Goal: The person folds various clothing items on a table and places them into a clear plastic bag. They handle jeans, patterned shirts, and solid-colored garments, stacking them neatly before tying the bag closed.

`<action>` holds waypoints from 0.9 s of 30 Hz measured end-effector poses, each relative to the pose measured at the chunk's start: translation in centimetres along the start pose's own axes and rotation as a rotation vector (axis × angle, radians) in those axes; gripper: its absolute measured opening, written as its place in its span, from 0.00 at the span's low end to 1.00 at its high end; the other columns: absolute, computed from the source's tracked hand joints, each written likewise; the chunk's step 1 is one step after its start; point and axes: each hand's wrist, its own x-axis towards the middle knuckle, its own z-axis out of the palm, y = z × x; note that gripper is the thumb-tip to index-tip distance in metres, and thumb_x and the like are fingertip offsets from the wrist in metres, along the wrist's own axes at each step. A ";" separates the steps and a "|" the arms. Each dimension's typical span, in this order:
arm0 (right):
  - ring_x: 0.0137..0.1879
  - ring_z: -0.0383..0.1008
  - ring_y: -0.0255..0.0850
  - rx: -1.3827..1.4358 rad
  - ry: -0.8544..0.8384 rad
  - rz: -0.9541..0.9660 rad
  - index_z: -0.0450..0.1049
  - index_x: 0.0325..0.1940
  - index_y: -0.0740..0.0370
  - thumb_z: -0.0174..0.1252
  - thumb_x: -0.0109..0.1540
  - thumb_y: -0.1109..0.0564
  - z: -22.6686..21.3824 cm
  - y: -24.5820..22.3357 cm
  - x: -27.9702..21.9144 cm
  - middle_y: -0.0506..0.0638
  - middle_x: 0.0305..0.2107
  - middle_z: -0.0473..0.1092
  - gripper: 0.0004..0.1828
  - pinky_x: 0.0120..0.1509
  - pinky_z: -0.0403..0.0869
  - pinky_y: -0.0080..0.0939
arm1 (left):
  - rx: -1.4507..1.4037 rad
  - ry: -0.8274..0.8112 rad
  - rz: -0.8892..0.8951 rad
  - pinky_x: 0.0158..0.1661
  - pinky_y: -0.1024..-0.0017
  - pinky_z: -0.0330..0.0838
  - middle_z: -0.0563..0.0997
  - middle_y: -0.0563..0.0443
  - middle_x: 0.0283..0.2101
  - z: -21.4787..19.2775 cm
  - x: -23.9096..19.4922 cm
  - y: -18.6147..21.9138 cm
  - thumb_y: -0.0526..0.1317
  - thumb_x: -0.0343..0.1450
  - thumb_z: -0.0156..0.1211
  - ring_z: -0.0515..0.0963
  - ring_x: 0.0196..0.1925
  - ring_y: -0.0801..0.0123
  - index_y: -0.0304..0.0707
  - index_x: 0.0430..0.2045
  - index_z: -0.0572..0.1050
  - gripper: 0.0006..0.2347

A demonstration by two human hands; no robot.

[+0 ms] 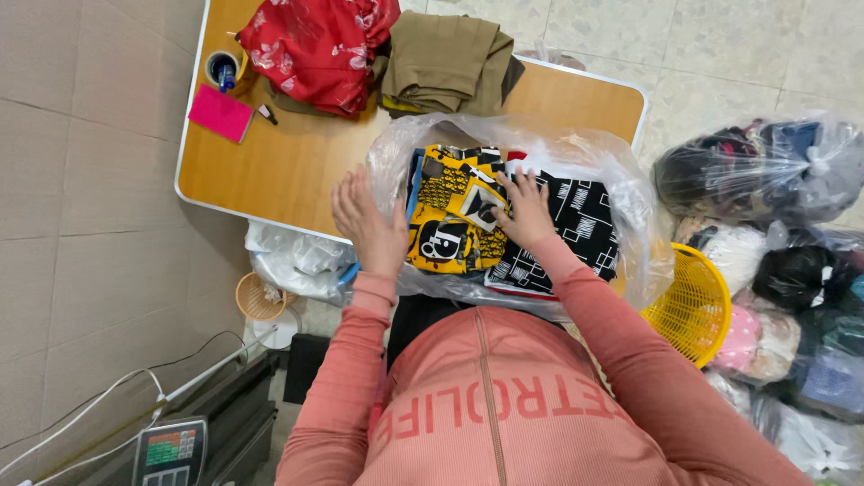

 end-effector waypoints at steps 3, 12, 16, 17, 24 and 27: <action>0.84 0.33 0.61 -0.067 -0.030 0.137 0.51 0.82 0.45 0.71 0.55 0.41 -1.6 1.8 -3.7 0.64 0.79 0.39 0.55 0.81 0.42 0.71 | 0.031 -0.314 0.231 0.72 0.40 0.39 0.65 0.38 0.69 2.0 -2.5 2.1 0.42 0.71 0.62 0.54 0.76 0.43 0.43 0.64 0.68 0.24; 0.82 0.17 0.67 -0.034 -0.366 0.510 0.25 0.81 0.29 0.85 0.31 0.38 -2.5 0.9 -7.0 0.62 0.77 0.13 0.90 0.72 0.43 0.87 | 0.588 -0.899 0.859 0.69 0.32 0.22 0.53 0.50 0.77 16.8 -9.3 2.1 0.45 0.74 0.43 0.40 0.80 0.51 0.58 0.63 0.69 0.20; 0.82 0.15 0.67 -0.001 -0.364 0.489 0.24 0.81 0.28 0.85 0.30 0.39 -1.9 2.2 -6.8 0.61 0.76 0.11 0.92 0.72 0.41 0.89 | 0.669 -1.078 0.817 0.66 0.24 0.24 0.51 0.55 0.79 17.8 -10.3 -1.1 0.45 0.77 0.43 0.38 0.81 0.51 0.60 0.62 0.70 0.18; 0.82 0.15 0.68 0.000 -0.361 0.481 0.24 0.81 0.28 0.85 0.30 0.38 -1.6 2.3 -6.8 0.62 0.76 0.11 0.92 0.71 0.41 0.89 | 0.660 -1.075 0.825 0.66 0.23 0.25 0.51 0.55 0.79 17.6 -10.5 -1.7 0.44 0.77 0.44 0.38 0.81 0.51 0.61 0.63 0.70 0.18; 0.81 0.14 0.69 -0.004 -0.363 0.474 0.23 0.80 0.28 0.86 0.30 0.38 -1.1 2.8 -6.4 0.63 0.75 0.10 0.92 0.71 0.40 0.90 | 0.645 -1.041 0.783 0.66 0.25 0.27 0.48 0.54 0.78 17.8 -11.4 -1.7 0.43 0.74 0.46 0.36 0.80 0.50 0.61 0.64 0.69 0.20; 0.82 0.15 0.68 -0.022 -0.359 0.484 0.24 0.81 0.28 0.84 0.31 0.36 -0.5 3.0 -6.7 0.63 0.76 0.11 0.91 0.71 0.40 0.89 | 0.600 -1.007 0.772 0.68 0.28 0.27 0.50 0.51 0.78 17.0 -11.3 -0.6 0.44 0.76 0.46 0.38 0.81 0.49 0.61 0.64 0.69 0.19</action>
